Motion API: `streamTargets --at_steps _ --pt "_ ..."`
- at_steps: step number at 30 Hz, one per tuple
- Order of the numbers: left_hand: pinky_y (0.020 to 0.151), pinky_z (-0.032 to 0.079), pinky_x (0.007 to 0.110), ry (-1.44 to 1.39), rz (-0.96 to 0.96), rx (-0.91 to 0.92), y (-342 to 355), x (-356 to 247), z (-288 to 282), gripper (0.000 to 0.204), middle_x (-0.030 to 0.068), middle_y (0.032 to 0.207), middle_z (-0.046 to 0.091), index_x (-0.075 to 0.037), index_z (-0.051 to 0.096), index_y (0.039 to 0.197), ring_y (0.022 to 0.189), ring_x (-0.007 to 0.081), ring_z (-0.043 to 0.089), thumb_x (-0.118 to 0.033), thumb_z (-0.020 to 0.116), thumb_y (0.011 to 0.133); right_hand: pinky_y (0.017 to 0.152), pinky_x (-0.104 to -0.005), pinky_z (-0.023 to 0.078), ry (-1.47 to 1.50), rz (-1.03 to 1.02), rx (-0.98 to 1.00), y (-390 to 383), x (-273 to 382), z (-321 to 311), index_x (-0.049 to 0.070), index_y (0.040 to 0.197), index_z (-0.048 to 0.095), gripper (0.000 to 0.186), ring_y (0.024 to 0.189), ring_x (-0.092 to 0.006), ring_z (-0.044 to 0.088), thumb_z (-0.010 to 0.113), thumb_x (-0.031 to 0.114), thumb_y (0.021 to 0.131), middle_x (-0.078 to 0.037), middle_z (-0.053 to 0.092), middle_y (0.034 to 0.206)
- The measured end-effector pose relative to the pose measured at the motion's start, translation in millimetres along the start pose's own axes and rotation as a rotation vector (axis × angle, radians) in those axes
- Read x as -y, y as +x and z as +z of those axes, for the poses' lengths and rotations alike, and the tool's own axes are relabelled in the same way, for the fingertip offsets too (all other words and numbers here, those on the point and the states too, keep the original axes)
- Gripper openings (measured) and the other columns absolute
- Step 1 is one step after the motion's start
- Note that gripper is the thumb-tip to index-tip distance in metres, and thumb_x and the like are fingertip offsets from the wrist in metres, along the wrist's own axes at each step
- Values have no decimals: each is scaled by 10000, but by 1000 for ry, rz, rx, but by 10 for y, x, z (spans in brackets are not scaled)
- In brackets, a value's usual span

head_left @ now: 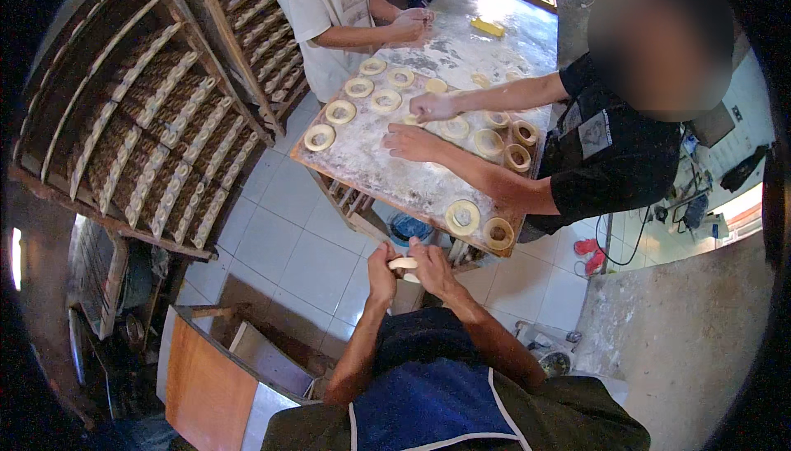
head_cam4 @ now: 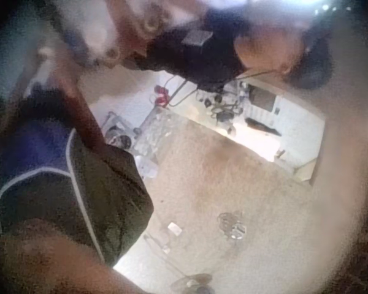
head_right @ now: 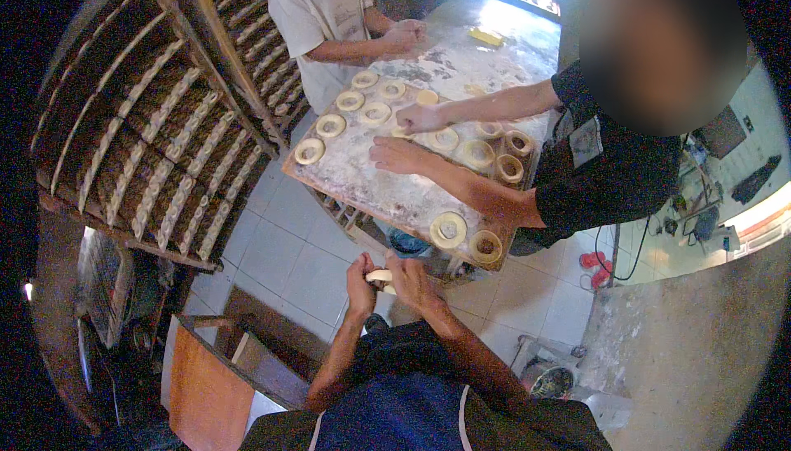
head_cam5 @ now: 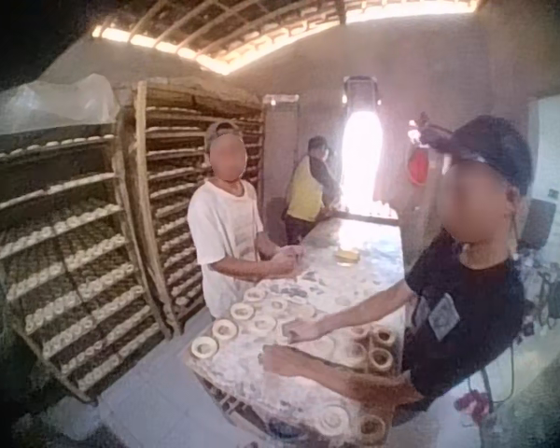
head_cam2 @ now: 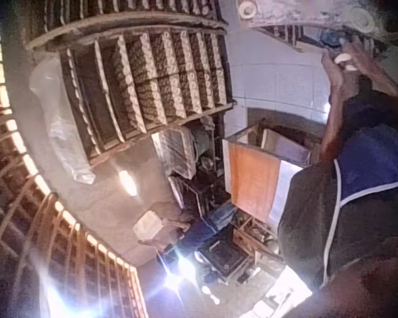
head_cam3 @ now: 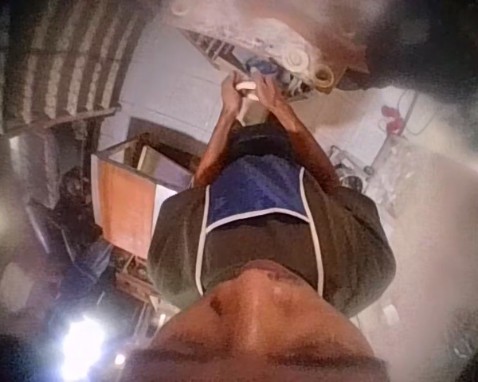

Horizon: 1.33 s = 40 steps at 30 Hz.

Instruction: The person shapes dough into small balls by hand and places them on a wooden board. They repeatedly tear off pieces of dough, roll them into balls, and arrange them in rows on the board.

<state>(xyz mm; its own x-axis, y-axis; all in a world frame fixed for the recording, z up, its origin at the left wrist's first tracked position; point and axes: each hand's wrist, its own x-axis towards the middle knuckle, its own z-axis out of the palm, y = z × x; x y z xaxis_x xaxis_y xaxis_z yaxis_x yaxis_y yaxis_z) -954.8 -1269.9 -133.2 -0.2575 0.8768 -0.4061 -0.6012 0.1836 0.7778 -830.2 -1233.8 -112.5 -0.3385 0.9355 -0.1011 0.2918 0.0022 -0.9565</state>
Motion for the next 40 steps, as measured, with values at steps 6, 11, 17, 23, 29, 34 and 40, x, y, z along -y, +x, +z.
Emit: streamTargets --at_steps 6,11,17,23,29,34,40 --pt "490 408 372 -135 94 134 29 37 -5 367 35 646 508 -91 504 844 544 193 520 -353 381 1068 598 -436 450 -98 -207 -2 -11 -65 -44 -45 831 665 554 625 -247 590 461 410 1071 -136 642 665" --pt "461 372 371 846 762 84 63 56 13 310 -2 672 500 -122 484 836 542 165 482 -319 419 1065 610 -521 468 -418 -66 111 13 111 -120 13 881 711 391 658 -405 652 519 308 1051 -239 663 695" --pt "578 452 430 163 90 131 48 -23 73 372 100 840 618 -29 536 885 635 203 581 -298 375 1085 568 -502 453 13 -56 67 -22 174 -223 -18 829 709 473 583 -385 619 524 358 1049 -232 620 636" --pt "623 457 428 -52 222 236 170 19 156 388 138 782 603 -11 530 874 687 207 588 -306 379 1077 563 -501 445 82 -99 -37 40 16 -178 -46 874 720 478 553 -370 592 535 361 1042 -231 620 629" --pt "621 429 402 843 645 117 112 -44 296 402 152 715 573 40 542 851 657 260 553 -279 415 1061 557 -517 425 -175 -105 129 118 -67 -400 -92 879 669 457 567 -369 580 608 346 995 -250 582 673" --pt "603 435 414 860 697 84 165 -119 482 456 165 721 584 41 575 830 637 256 573 -285 377 1079 572 -479 465 -184 -210 64 184 -163 -459 -24 1023 699 371 699 -292 661 628 338 998 -199 686 880" --pt "717 536 399 258 299 115 853 62 297 509 123 835 686 -43 629 906 714 319 640 -445 370 1080 790 -421 514 102 -10 147 429 255 -764 39 1131 686 432 926 -270 641 637 446 996 -151 697 1121"
